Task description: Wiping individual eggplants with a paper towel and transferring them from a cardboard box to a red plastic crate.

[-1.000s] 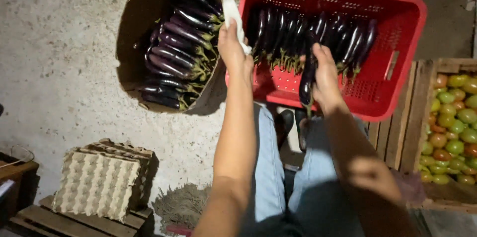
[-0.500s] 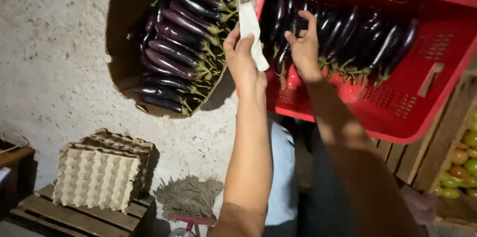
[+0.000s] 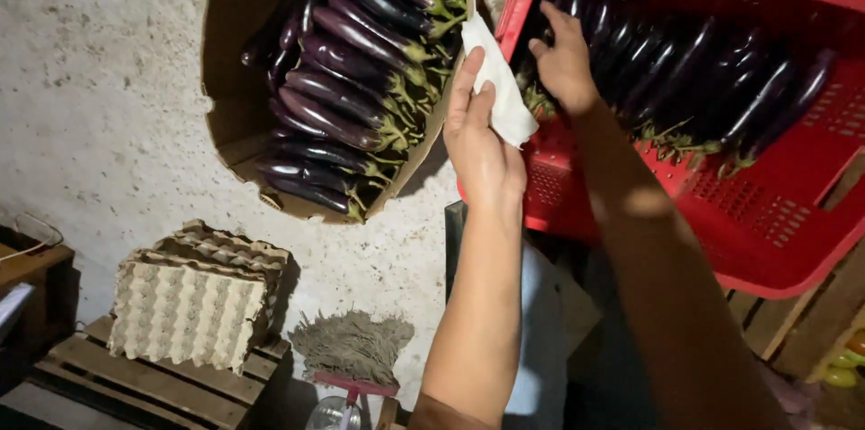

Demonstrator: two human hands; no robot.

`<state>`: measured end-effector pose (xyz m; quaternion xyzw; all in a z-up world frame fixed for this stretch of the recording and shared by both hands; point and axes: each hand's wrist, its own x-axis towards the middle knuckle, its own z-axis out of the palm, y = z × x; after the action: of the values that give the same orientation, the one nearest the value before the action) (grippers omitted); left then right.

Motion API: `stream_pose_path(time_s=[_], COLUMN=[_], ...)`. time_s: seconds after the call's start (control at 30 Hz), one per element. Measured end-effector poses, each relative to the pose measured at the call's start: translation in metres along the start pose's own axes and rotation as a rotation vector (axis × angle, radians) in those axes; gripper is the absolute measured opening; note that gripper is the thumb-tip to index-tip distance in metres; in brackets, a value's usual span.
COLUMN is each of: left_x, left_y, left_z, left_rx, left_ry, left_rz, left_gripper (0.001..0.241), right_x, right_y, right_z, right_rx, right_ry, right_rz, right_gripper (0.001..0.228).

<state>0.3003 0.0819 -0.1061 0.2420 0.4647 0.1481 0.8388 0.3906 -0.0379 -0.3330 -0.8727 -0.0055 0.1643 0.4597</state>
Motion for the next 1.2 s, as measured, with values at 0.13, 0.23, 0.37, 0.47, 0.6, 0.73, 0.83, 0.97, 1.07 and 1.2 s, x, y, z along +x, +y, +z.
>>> stream_pose_path(time_s=[0.13,0.23,0.37,0.47,0.6,0.73,0.83,0.97,1.07,1.2], left_x=[0.006,0.005,-0.003,-0.015,-0.008,-0.026,-0.017,-0.036,-0.033,0.022], left_y=[0.0,-0.001,0.004,0.015,-0.01,-0.007,-0.023,0.015,0.029,0.015], left_z=[-0.002,-0.001,0.005,0.012,-0.003,0.01,0.01,0.021,0.016,-0.023], left_rx=[0.029,0.131,0.303,0.47,0.183,0.541,0.555,0.26,0.175,-0.084], left_ry=[-0.04,-0.042,-0.063,-0.117,-0.349,-0.276,-0.219,-0.125,0.06,0.126], left_rz=[0.041,0.095,0.089,0.084,0.061,0.246,0.299,0.381,0.36,0.21], left_gripper=[0.05,0.05,0.055,0.061,0.057,0.057,0.05,0.042,0.025,0.028], right_x=[0.013,0.01,0.005,-0.025,-0.074,-0.109,-0.115,-0.123,-0.137,-0.138], right_y=[0.016,0.016,0.025,-0.072,-0.16,-0.165,-0.147,-0.17,-0.22,-0.248], right_z=[0.013,0.01,0.005,-0.032,-0.074,-0.09,-0.09,-0.072,-0.078,-0.049], right_rx=[0.03,0.087,0.154,0.556,0.934,0.722,0.723,0.977,0.958,1.208], right_ry=[-0.021,-0.025,0.192,0.146,-0.042,0.027,0.076,0.175,0.236,0.299], right_rz=[-0.022,0.012,-0.028,0.247,0.329,0.161,0.128,0.158,0.211,0.301], right_gripper=[0.062,0.061,0.05,0.023,0.054,0.019,0.013,0.014,0.02,0.02])
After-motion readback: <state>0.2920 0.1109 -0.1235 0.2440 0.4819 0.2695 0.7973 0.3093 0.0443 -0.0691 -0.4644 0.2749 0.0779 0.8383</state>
